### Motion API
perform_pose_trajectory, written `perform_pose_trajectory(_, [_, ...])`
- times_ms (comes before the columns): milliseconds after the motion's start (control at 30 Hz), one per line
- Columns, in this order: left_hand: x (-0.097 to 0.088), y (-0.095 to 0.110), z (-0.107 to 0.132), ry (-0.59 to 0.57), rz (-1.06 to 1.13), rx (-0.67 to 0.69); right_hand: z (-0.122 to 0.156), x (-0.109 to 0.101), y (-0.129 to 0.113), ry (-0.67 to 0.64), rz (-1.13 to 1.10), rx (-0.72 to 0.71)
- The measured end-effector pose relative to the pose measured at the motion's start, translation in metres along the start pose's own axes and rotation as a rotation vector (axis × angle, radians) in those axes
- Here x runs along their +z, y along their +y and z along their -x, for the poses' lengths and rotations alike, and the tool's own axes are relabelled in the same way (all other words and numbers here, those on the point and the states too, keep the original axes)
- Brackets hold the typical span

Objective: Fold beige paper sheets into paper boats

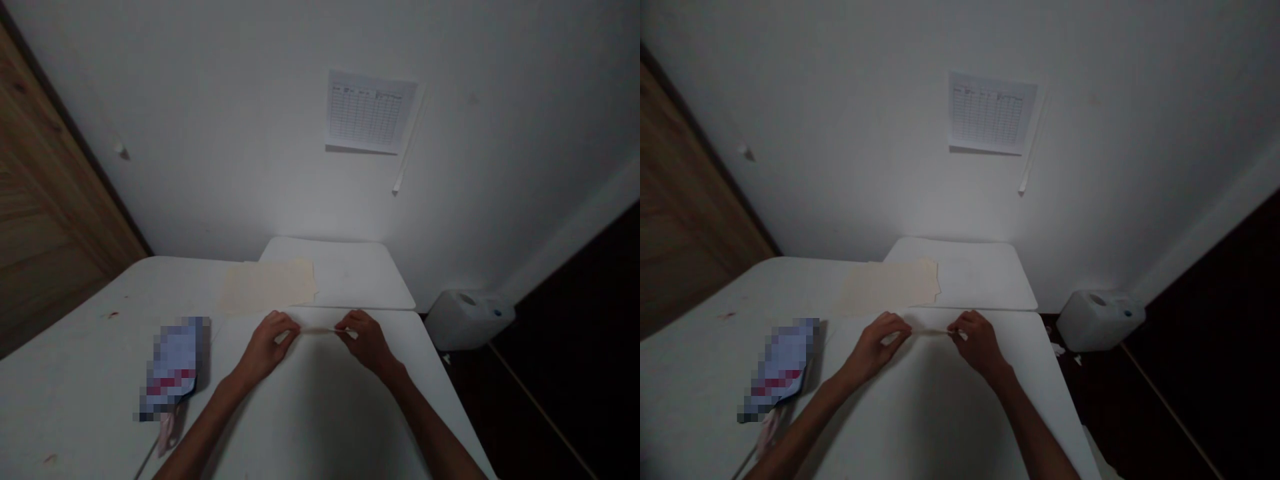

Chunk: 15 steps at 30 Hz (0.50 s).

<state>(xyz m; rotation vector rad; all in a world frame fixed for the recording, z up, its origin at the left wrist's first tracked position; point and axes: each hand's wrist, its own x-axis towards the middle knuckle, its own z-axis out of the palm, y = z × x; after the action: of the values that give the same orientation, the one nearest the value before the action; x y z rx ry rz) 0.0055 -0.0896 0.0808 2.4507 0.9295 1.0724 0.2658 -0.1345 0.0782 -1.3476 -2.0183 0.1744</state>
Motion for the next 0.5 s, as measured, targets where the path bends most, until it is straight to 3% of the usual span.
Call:
perform_pose_trajectory(100, [-0.002,0.001,0.004,0.062,-0.085,0.119,0.005,-0.001,-0.003,0.083,0.1,-0.082])
perform_pose_trajectory(167, [0.005,0.0,0.015,0.031,-0.183,0.147,0.016,0.006,-0.001,0.075,0.194,-0.116])
perform_pose_trajectory(367, [0.04,-0.002,0.057,-0.158,-0.298,0.066,0.054,0.039,0.009,-0.093,0.288,-0.112])
perform_pose_trajectory(500, [0.044,-0.001,0.075,-0.176,-0.337,0.064,0.069,0.035,0.005,-0.157,0.218,-0.047])
